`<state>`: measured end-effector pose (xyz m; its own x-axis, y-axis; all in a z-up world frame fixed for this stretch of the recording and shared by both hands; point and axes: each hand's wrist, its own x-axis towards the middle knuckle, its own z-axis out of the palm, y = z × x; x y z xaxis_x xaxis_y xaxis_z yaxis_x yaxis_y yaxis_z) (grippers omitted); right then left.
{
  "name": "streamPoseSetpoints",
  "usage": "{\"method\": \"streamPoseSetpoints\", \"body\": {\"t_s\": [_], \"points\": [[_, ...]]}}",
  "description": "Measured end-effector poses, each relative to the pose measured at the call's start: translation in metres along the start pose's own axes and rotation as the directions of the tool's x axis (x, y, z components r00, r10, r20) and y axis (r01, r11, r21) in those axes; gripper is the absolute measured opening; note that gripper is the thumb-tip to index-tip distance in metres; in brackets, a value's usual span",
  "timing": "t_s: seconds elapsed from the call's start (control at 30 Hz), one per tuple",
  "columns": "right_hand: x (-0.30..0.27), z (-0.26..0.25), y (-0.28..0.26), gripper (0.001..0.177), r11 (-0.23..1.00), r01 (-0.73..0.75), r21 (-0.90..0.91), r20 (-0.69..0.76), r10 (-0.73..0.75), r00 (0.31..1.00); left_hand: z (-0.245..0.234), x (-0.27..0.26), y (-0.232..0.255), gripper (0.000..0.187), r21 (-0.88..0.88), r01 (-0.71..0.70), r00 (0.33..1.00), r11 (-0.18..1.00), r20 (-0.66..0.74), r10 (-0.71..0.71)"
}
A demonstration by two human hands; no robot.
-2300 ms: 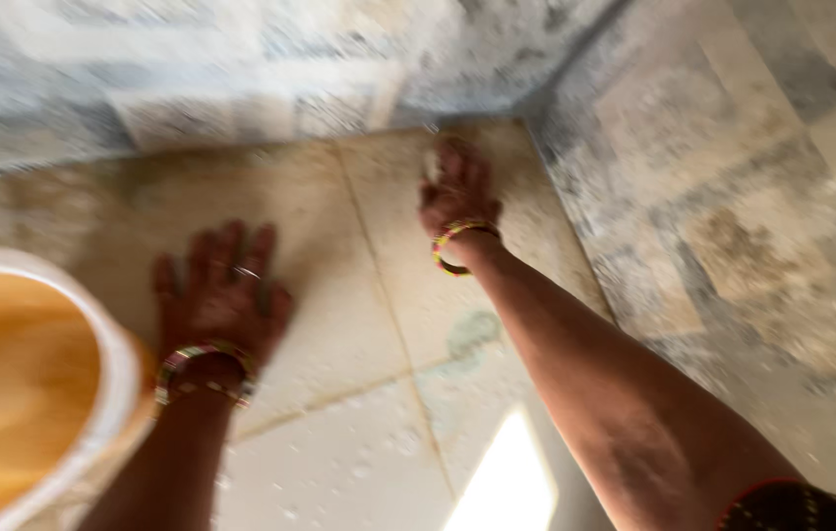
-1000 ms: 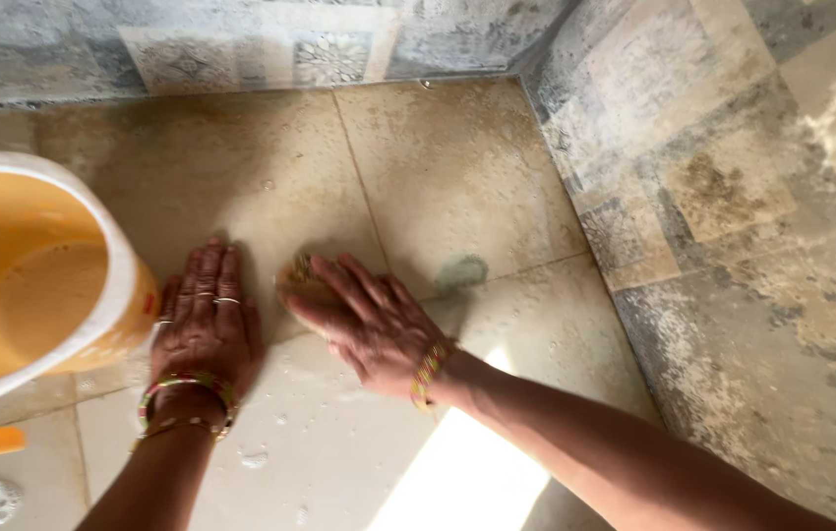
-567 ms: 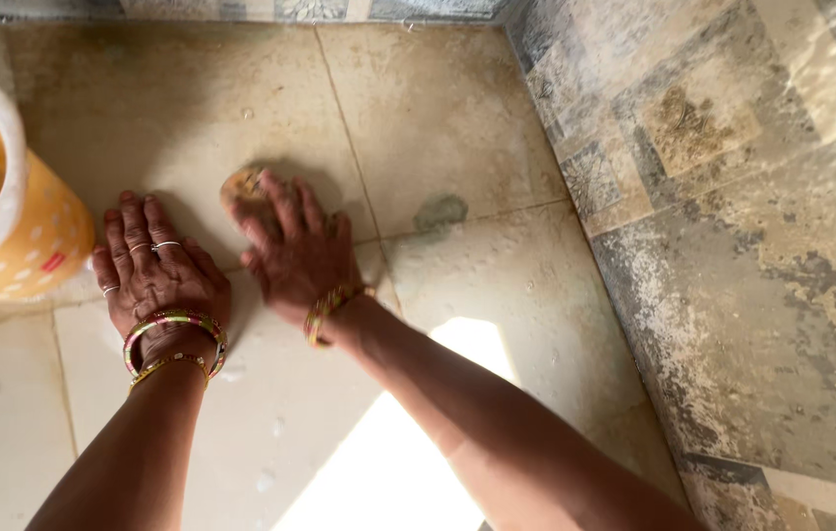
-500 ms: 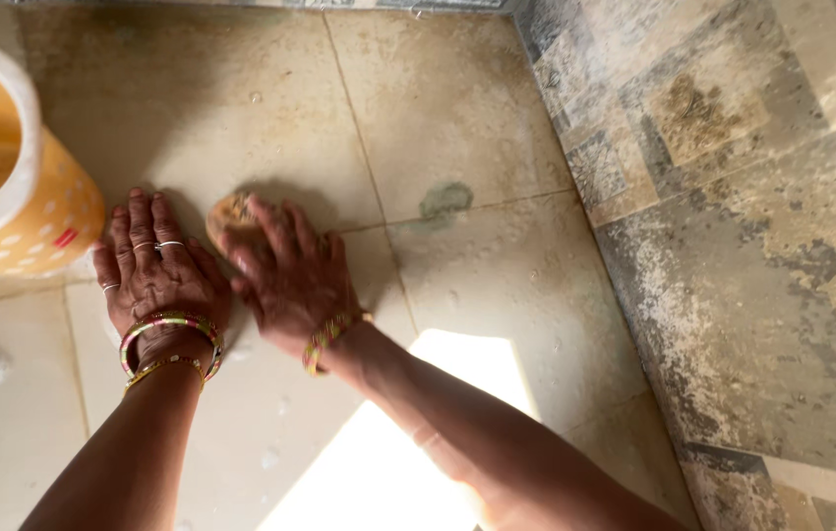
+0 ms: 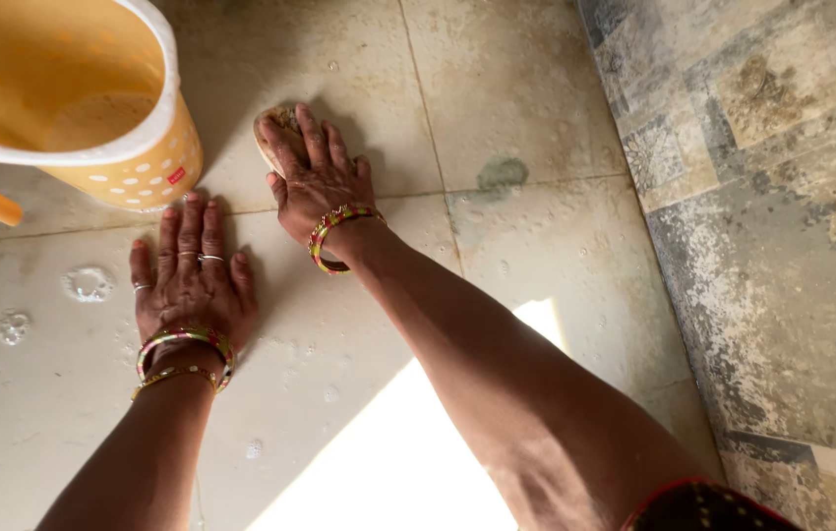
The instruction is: The person scrubs a tiled floor with a sponge, repeatedly dipping it into a yellow bucket of soapy water. They clean the floor surface and the corners where the floor meets the wall, moving the bucket as needed to reach different areas.
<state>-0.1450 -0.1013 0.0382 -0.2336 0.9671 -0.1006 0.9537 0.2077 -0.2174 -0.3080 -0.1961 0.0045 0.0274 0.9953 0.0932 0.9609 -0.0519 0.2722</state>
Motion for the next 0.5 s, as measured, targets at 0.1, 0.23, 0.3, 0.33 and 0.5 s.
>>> {"method": "streamPoseSetpoints", "body": {"t_s": [0.1,0.23,0.3,0.33,0.5], "points": [[-0.008,0.002,-0.011,0.067,0.996,0.073,-0.041,0.016,-0.073,0.997,0.001,0.001,0.004,0.067,0.0,0.024,0.999,1.0,-0.029,-0.024],[-0.083,0.013,-0.026,0.065,0.958,0.282,-0.042,-0.037,-0.284,0.958,0.004,-0.008,-0.002,0.069,-0.091,0.097,0.993,0.991,-0.05,-0.102],[-0.122,0.011,-0.035,0.065,0.949,0.315,-0.019,-0.005,-0.315,0.949,0.007,-0.014,-0.007,0.066,-0.129,0.143,0.983,0.981,-0.099,-0.157],[-0.135,0.007,-0.035,0.066,0.949,0.316,-0.006,0.005,-0.316,0.949,0.007,-0.02,-0.008,0.062,-0.147,0.178,0.972,0.973,-0.128,-0.197],[-0.139,-0.003,-0.031,0.066,0.931,0.365,0.008,0.054,-0.364,0.93,0.009,-0.028,-0.013,0.056,-0.157,0.184,0.955,0.97,-0.204,-0.214]]}}
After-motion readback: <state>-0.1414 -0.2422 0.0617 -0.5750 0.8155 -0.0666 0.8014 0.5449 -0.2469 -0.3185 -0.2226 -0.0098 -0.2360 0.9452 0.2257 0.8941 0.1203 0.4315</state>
